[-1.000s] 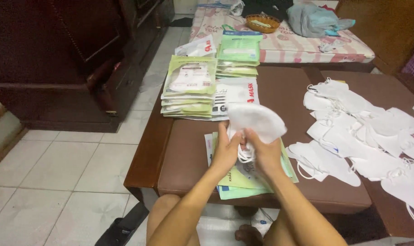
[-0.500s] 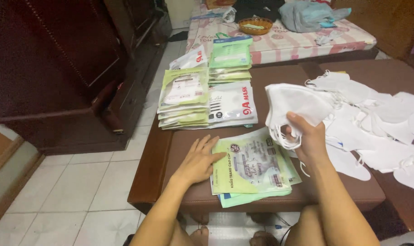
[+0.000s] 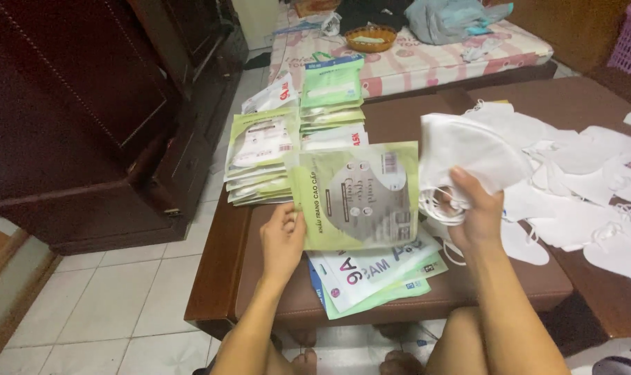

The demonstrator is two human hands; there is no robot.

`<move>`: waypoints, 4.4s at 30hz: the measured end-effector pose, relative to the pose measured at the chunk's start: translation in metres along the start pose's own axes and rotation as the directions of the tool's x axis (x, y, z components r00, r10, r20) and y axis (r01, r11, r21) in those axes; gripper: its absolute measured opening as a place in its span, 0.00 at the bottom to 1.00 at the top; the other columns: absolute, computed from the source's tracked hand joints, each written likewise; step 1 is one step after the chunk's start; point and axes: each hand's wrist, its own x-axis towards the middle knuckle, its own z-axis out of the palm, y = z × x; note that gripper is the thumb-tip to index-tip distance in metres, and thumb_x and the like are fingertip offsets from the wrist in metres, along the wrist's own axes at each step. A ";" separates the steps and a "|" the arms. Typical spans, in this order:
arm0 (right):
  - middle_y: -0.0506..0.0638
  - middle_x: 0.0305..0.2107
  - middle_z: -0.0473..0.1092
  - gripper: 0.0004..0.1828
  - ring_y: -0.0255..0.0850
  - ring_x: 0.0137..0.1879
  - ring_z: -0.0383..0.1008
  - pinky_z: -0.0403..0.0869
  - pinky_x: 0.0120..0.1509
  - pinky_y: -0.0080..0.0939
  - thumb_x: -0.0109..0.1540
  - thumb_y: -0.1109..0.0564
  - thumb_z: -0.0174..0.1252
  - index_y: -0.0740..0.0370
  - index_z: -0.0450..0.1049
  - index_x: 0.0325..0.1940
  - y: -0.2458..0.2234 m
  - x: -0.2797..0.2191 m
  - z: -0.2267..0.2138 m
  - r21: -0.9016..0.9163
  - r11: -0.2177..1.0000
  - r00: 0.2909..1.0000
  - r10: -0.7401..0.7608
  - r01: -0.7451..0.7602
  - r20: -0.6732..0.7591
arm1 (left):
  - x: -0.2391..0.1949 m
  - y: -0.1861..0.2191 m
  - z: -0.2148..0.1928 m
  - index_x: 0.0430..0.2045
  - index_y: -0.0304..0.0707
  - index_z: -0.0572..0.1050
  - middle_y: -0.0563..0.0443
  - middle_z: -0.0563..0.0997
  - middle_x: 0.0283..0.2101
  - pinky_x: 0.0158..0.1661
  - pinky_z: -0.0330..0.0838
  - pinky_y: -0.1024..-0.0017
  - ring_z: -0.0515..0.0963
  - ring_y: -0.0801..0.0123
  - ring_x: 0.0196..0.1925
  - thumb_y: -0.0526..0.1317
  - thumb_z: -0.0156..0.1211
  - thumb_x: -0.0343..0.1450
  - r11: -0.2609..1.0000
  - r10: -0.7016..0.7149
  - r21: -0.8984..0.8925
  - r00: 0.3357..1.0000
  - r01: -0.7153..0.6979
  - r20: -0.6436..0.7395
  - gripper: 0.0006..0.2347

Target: Manually inserting individual face masks into plastic packaging sleeves on a table.

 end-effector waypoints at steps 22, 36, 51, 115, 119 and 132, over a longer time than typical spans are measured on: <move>0.58 0.62 0.71 0.09 0.52 0.62 0.80 0.74 0.60 0.50 0.56 0.50 0.58 0.53 0.82 0.31 -0.064 -0.077 0.055 -0.308 0.625 0.219 0.217 0.717 0.951 | 0.003 0.153 -0.068 0.62 0.59 0.67 0.59 0.87 0.42 0.43 0.65 0.68 0.74 0.67 0.43 0.39 0.58 0.71 0.983 -0.180 0.135 0.806 0.125 0.564 0.22; 0.41 0.38 0.79 0.19 0.39 0.36 0.80 0.71 0.32 0.36 0.47 0.67 0.57 0.55 0.74 0.40 -0.019 -0.095 0.036 -0.220 0.307 0.200 0.096 0.926 0.975 | -0.009 0.094 -0.038 0.29 0.38 0.71 0.51 0.75 0.31 0.37 0.67 0.65 0.74 0.60 0.35 0.25 0.49 0.63 0.903 0.370 0.103 0.876 -0.418 0.310 0.08; 0.39 0.33 0.85 0.26 0.38 0.39 0.85 0.76 0.43 0.35 0.37 0.67 0.54 0.52 0.82 0.36 -0.037 -0.075 0.027 -0.477 0.425 0.301 0.417 0.769 0.857 | -0.011 0.099 -0.019 0.41 0.43 0.81 0.54 0.82 0.38 0.29 0.68 0.48 0.79 0.42 0.35 0.26 0.45 0.64 0.853 0.025 0.465 0.908 -0.238 0.419 0.19; 0.66 0.38 0.77 0.14 0.61 0.44 0.82 0.81 0.47 0.59 0.56 0.60 0.64 0.63 0.78 0.45 0.000 -0.054 0.098 -0.356 -0.361 0.470 0.833 0.862 0.292 | -0.017 0.091 -0.017 0.63 0.47 0.65 0.45 0.85 0.45 0.55 0.74 0.56 0.83 0.54 0.51 0.37 0.59 0.72 0.962 0.089 -0.269 0.893 0.037 0.441 0.22; 0.70 0.42 0.78 0.17 0.64 0.50 0.82 0.80 0.55 0.60 0.57 0.61 0.66 0.68 0.79 0.50 -0.046 -0.074 0.145 -0.551 -0.336 0.528 0.816 0.764 0.234 | -0.007 0.096 -0.051 0.64 0.31 0.65 0.25 0.81 0.52 0.60 0.68 0.41 0.77 0.33 0.59 0.43 0.68 0.66 0.967 0.055 -0.233 0.811 0.102 0.582 0.31; 0.69 0.46 0.81 0.20 0.68 0.58 0.78 0.72 0.67 0.63 0.55 0.58 0.67 0.68 0.81 0.50 -0.074 -0.064 0.144 -0.771 -0.053 0.487 0.802 0.634 0.346 | -0.007 0.020 -0.001 0.27 0.45 0.83 0.63 0.74 0.22 0.32 0.65 0.82 0.69 0.78 0.28 0.39 0.52 0.78 0.905 -0.001 -0.367 0.862 0.217 0.508 0.12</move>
